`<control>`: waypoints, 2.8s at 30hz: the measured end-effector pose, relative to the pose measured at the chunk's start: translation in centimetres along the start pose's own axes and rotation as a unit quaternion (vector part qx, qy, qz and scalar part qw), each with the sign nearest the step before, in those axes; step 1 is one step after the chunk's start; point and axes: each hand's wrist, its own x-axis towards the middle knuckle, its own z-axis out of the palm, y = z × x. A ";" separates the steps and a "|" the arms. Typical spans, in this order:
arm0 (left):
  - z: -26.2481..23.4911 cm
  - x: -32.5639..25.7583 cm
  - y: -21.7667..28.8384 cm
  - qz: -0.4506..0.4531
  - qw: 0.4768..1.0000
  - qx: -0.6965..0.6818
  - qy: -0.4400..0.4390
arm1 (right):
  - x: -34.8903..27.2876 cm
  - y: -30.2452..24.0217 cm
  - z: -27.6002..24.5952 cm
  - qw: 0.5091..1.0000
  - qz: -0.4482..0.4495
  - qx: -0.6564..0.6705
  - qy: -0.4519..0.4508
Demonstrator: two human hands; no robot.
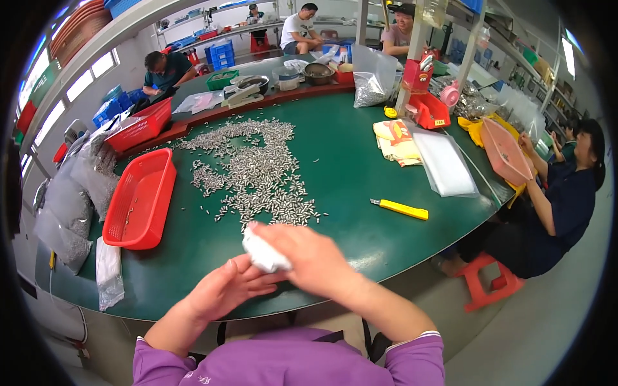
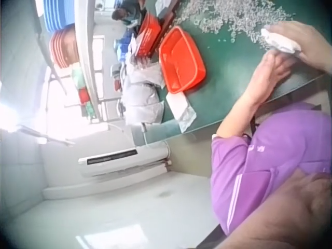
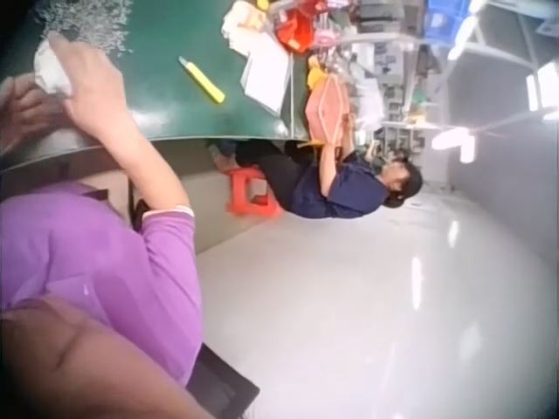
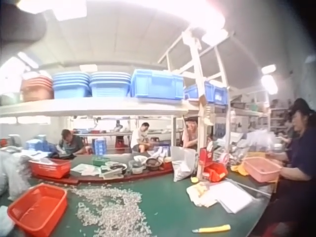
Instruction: Sorting and inspecting small metal pins on a workbench and using a utility knife for minor adjustments.
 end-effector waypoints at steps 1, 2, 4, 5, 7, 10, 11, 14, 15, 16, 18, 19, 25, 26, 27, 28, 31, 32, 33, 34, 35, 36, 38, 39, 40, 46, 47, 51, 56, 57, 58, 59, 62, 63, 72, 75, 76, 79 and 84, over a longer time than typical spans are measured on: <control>-0.6 -1.0 0.6 0.028 0.999 0.030 -0.003 | 0.8 1.2 -0.9 0.999 0.010 -0.040 0.027; -1.3 -1.7 1.8 0.064 0.994 0.084 0.007 | 1.5 2.7 -1.8 0.994 0.040 -0.080 0.062; -3.6 -2.9 3.4 0.141 0.973 0.176 0.052 | 3.2 6.4 -4.7 0.974 0.065 -0.142 0.167; -4.4 -2.9 4.2 0.160 0.954 0.232 0.098 | 3.6 8.8 -6.8 0.959 0.066 -0.182 0.209; -5.9 -3.1 4.6 0.206 0.897 0.339 0.196 | 3.8 12.9 -11.1 0.912 0.077 -0.300 0.268; -8.9 -2.1 3.9 0.241 0.827 0.442 0.250 | 1.8 19.2 -13.1 0.842 0.223 -0.478 0.110; -9.6 -2.2 3.5 0.254 0.795 0.480 0.269 | 1.6 20.8 -12.6 0.837 0.315 -0.447 0.007; -10.7 -2.1 3.7 0.281 0.753 0.524 0.283 | 1.8 21.7 -11.3 0.822 0.339 -0.457 0.023; -10.5 -2.5 3.6 0.290 0.742 0.532 0.286 | 2.4 21.6 -10.6 0.821 0.274 -0.496 0.068; -10.6 -2.7 3.6 0.299 0.731 0.540 0.290 | 3.4 21.5 -9.5 0.860 0.146 -0.464 0.152; -11.2 -3.1 3.4 0.310 0.725 0.538 0.298 | 6.9 19.8 -7.3 0.932 0.058 -0.353 0.060; -11.4 -3.0 3.3 0.312 0.727 0.533 0.300 | 7.8 19.1 -5.6 0.948 0.035 -0.316 0.029; -11.2 -3.6 3.4 0.297 0.730 0.544 0.288 | 12.7 19.2 -1.9 0.924 0.317 -0.197 -0.089; -11.1 -3.7 3.4 0.294 0.737 0.538 0.283 | 12.9 19.3 -1.8 0.923 0.301 -0.219 -0.099; -11.1 -3.7 3.4 0.289 0.739 0.541 0.280 | 12.9 19.4 -1.5 0.922 0.301 -0.219 -0.104; -11.2 -3.8 3.4 0.286 0.742 0.538 0.280 | 12.6 19.5 -1.2 0.918 0.265 -0.278 -0.094; -11.6 -3.4 3.3 0.284 0.743 0.546 0.262 | 11.5 18.6 -1.6 0.918 0.228 -0.323 -0.041; -11.8 -3.1 3.3 0.290 0.738 0.551 0.262 | 11.0 17.8 -2.2 0.924 0.222 -0.312 0.005; -11.9 -2.7 3.3 0.291 0.735 0.555 0.258 | 10.2 16.6 -3.0 0.945 0.189 -0.259 0.062; -11.9 -2.5 3.3 0.289 0.739 0.549 0.263 | 9.2 15.1 -4.2 0.953 0.174 -0.228 0.100; -12.0 -2.3 3.3 0.287 0.729 0.561 0.269 | 7.9 13.4 -5.3 0.957 0.155 -0.204 0.134; -12.5 -2.9 3.3 0.290 0.716 0.571 0.279 | 7.0 10.5 -6.0 0.958 0.137 -0.186 0.171; -12.4 -3.0 3.4 0.284 0.709 0.570 0.301 | 2.6 7.5 -8.9 0.937 0.099 -0.197 0.272; -12.7 -3.2 3.3 0.274 0.720 0.558 0.308 | 0.0 6.4 -10.5 0.917 0.096 -0.218 0.320; -13.1 -3.0 3.1 0.273 0.705 0.580 0.302 | -3.4 6.2 -12.1 0.888 0.105 -0.243 0.376; -14.6 -2.2 2.1 0.275 0.713 0.572 0.298 | -29.7 14.0 -12.7 0.759 0.408 -0.053 0.504; -14.9 -1.9 2.0 0.285 0.704 0.581 0.293 | -36.2 16.4 -10.6 0.753 0.464 -0.091 0.457; -15.7 -1.7 1.6 0.296 0.672 0.605 0.308 | -51.0 19.9 1.7 0.668 0.740 0.026 0.075; -15.2 -1.1 1.2 0.307 0.596 0.688 0.276 | -53.7 22.4 6.1 0.679 0.728 -0.026 -0.085; -15.2 -1.1 1.2 0.305 0.591 0.696 0.270 | -52.3 23.9 5.3 0.681 0.725 -0.026 -0.103; -14.7 -1.9 1.3 0.299 0.578 0.705 0.284 | -48.0 25.1 4.4 0.674 0.739 -0.001 -0.016; -14.5 -2.5 1.4 0.296 0.569 0.710 0.291 | -43.9 25.4 2.2 0.657 0.750 0.025 0.071; -14.8 -0.6 0.8 0.294 0.578 0.709 0.277 | -43.2 31.4 -4.6 0.660 0.651 -0.025 0.374; -14.8 -1.6 1.1 0.288 0.562 0.716 0.297 | -39.9 32.1 -6.8 0.662 0.585 0.099 0.458; -16.0 0.6 0.6 0.289 0.589 0.690 0.307 | -43.3 34.7 -0.6 0.654 0.669 -0.069 0.346; -15.3 -2.7 1.4 0.277 0.563 0.699 0.342 | -37.8 28.9 4.7 0.699 0.699 0.090 -0.121; -15.4 -2.6 1.4 0.284 0.565 0.699 0.334 | -37.6 27.6 5.4 0.700 0.672 0.099 -0.220; -14.9 -0.9 1.2 0.296 0.589 0.683 0.315 | -39.6 27.3 6.9 0.723 0.618 0.024 -0.308; -14.4 -3.2 1.5 0.292 0.608 0.645 0.359 | -31.1 23.2 5.3 0.866 0.498 -0.015 0.049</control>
